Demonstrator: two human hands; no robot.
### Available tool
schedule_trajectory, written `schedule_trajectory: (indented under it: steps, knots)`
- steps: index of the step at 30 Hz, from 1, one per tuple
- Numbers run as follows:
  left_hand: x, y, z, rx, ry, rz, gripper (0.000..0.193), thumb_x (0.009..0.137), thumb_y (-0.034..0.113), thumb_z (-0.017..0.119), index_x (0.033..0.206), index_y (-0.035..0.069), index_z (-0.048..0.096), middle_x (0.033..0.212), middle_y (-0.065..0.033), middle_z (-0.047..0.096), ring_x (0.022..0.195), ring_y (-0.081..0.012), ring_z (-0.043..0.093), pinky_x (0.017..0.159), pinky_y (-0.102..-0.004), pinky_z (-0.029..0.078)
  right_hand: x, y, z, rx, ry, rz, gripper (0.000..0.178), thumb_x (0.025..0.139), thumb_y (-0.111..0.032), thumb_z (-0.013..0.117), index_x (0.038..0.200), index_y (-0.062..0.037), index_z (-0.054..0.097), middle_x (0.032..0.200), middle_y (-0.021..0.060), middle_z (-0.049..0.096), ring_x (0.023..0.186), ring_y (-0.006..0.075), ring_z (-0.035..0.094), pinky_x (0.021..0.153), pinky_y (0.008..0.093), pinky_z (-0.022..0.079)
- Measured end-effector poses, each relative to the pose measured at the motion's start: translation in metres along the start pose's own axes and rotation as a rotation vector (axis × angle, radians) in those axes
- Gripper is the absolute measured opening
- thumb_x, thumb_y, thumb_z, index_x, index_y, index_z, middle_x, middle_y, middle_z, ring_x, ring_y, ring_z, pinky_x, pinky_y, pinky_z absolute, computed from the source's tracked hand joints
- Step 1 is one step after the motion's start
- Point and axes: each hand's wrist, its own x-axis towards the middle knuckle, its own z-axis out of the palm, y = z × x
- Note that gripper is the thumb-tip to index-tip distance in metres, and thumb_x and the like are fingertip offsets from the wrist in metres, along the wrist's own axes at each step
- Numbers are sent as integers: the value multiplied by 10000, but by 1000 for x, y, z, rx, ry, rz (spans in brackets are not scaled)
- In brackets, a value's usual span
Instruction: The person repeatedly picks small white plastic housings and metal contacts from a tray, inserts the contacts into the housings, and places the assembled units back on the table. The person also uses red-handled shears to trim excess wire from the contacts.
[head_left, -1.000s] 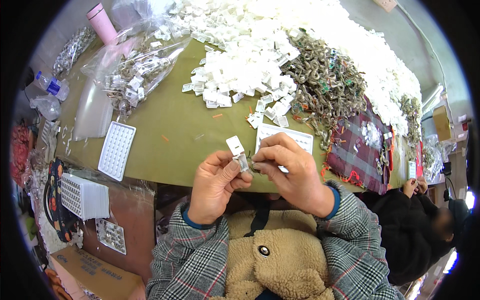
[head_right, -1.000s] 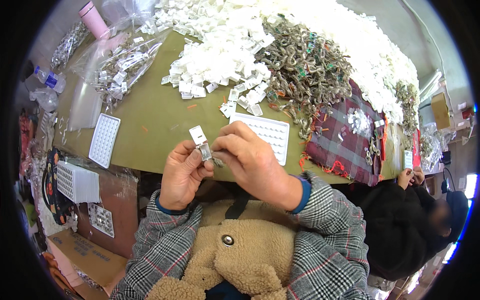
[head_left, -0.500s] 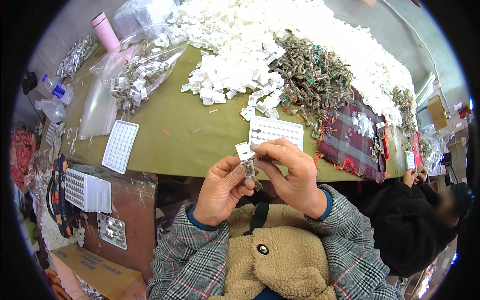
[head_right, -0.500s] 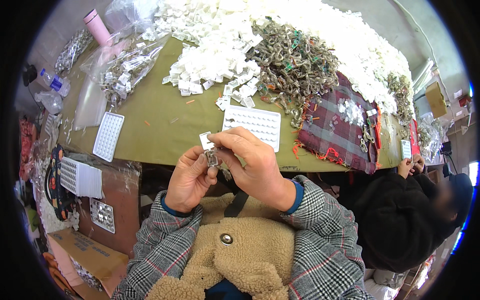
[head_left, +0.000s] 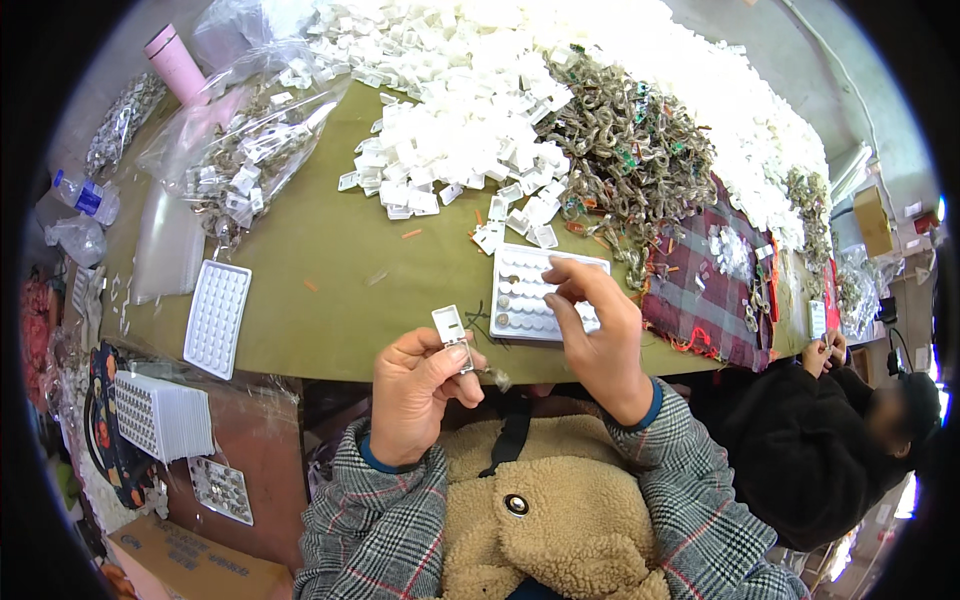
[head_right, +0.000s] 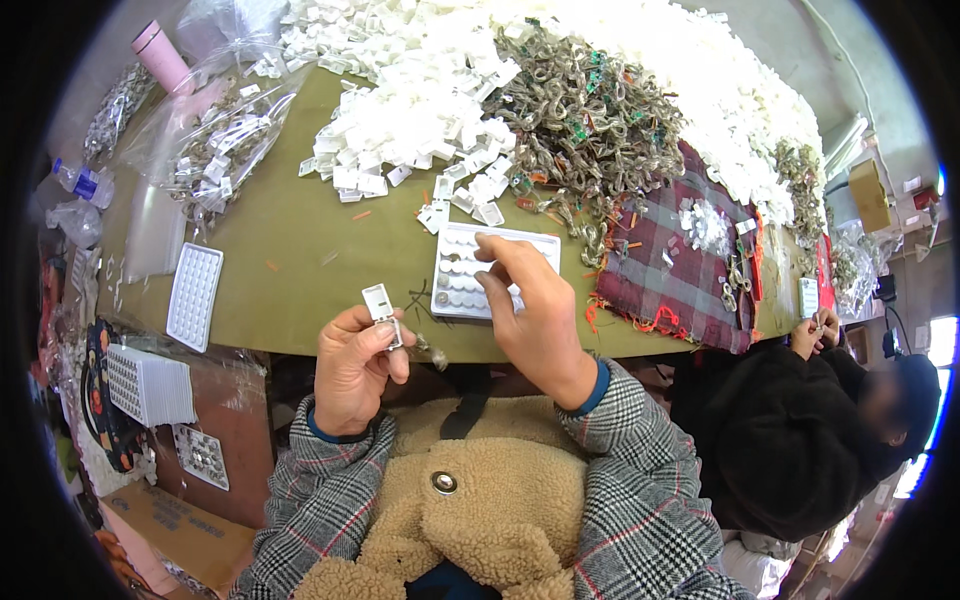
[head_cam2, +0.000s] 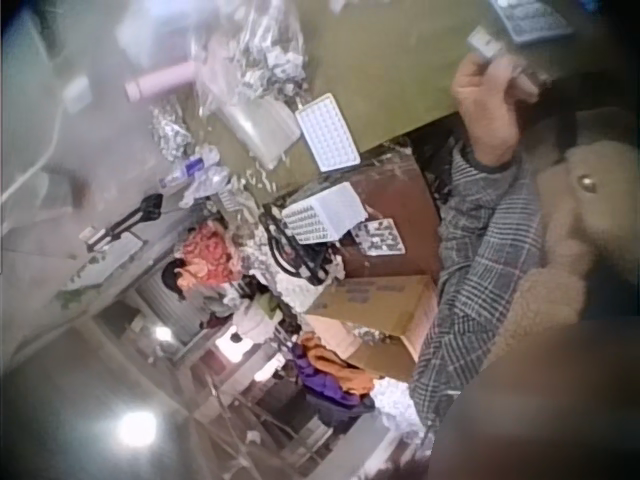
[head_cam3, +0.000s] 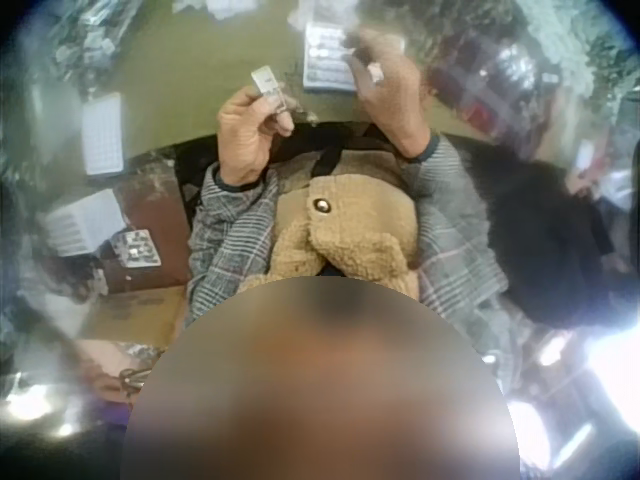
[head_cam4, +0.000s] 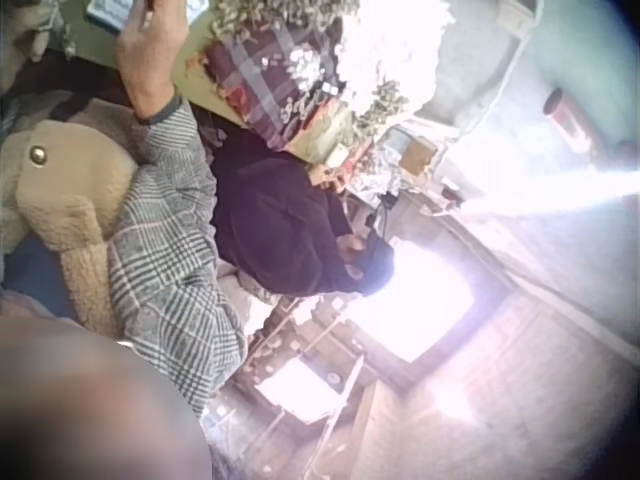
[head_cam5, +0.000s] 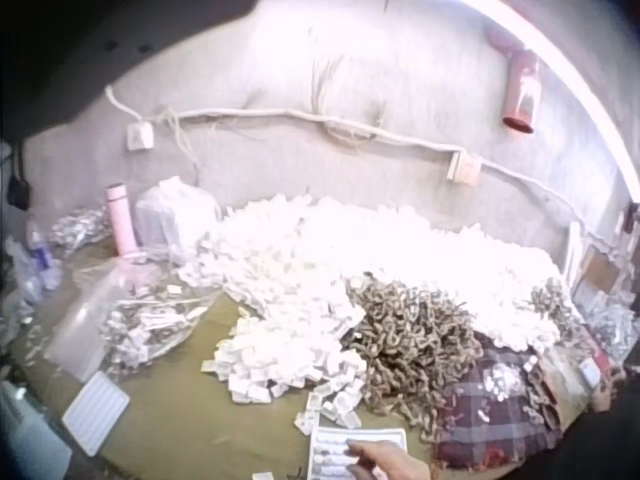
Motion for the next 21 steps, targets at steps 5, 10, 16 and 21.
schedule_trajectory:
  steps: [5,10,16,21]
  knots:
    - [8,0,-7,-26,-8,40,189,926,37,605,1087,-57,638,888,-158,702,612,-166,665,541,-271,574,8,15,15,-72,-86,25,351,800,92,692,1136,1,644,941,116,684,761,188,653,697,304,529]
    - [10,2,-8,-6,20,14,195,914,37,602,1085,-52,631,878,-164,699,577,-158,638,520,-267,561,14,24,20,-194,-99,-237,327,775,92,684,1086,-8,669,928,136,690,756,274,651,682,347,534]
    - [10,1,-2,20,49,40,197,914,43,597,1089,-43,627,876,-164,698,572,-152,627,511,-264,545,17,27,13,-280,-162,-435,354,729,7,631,1081,1,661,983,122,695,782,269,646,686,352,536]
    - [1,0,4,41,46,65,191,919,55,596,1086,-32,629,871,-154,702,576,-142,620,508,-266,525,18,28,14,-192,-87,-343,349,775,29,652,1124,7,647,1021,141,678,802,295,657,702,368,543]
